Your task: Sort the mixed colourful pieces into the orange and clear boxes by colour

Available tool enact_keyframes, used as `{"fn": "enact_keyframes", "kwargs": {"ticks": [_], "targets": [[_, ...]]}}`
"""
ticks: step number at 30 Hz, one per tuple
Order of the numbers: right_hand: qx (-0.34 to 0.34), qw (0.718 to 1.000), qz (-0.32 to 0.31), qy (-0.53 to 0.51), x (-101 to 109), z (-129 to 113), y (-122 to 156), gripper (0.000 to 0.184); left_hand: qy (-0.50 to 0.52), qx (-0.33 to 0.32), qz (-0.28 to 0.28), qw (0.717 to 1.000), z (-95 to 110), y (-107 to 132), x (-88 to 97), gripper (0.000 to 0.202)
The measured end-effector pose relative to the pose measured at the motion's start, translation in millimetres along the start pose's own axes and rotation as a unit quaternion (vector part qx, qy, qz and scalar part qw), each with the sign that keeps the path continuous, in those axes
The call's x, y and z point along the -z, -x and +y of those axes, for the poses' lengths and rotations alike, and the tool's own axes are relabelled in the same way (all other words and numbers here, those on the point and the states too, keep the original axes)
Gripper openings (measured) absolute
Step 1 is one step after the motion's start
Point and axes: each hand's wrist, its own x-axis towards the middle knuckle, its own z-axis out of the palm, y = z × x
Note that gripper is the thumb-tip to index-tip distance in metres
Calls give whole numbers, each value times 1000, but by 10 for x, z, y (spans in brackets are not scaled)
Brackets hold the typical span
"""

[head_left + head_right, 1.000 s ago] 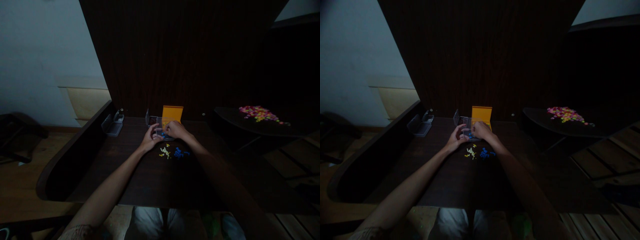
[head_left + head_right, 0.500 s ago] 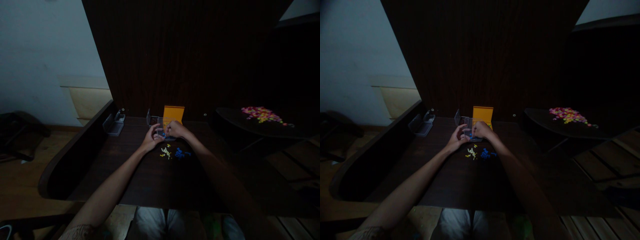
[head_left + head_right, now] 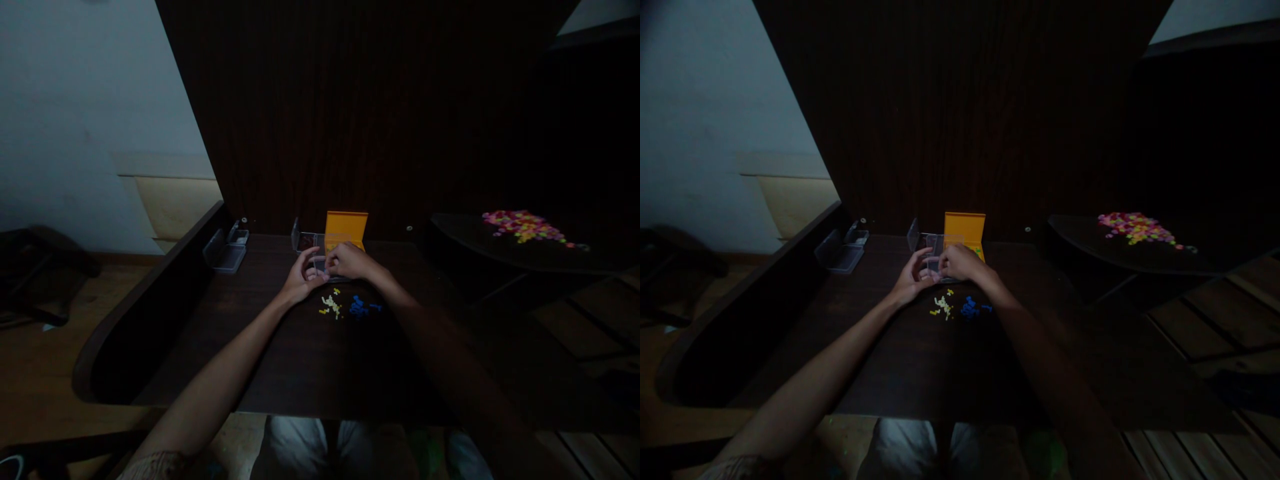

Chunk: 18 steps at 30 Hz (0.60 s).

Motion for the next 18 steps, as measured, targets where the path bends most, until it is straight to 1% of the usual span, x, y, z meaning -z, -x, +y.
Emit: {"fn": "enact_keyframes", "kwargs": {"ticks": [5, 10, 13, 15, 18], "targets": [[-25, 999, 22, -29, -52, 17, -69, 10, -1, 4, -5, 1000, 14, 12, -10, 81], [-42, 992, -5, -120, -74, 47, -114, 10, -1, 7, -1, 1000, 11, 7, -11, 81], [-50, 988, -10, -147, -81, 44, -131, 11, -3, 8, -3, 1000, 8, 1, -6, 81], [-59, 987, 5, -150, -78, 41, -131, 11, -3, 7, -4, 1000, 6, 1, -3, 81], [-63, 986, 49, -148, -41, 61, -71, 12, -3, 4, -3, 1000, -1, 3, -1, 81]]}}
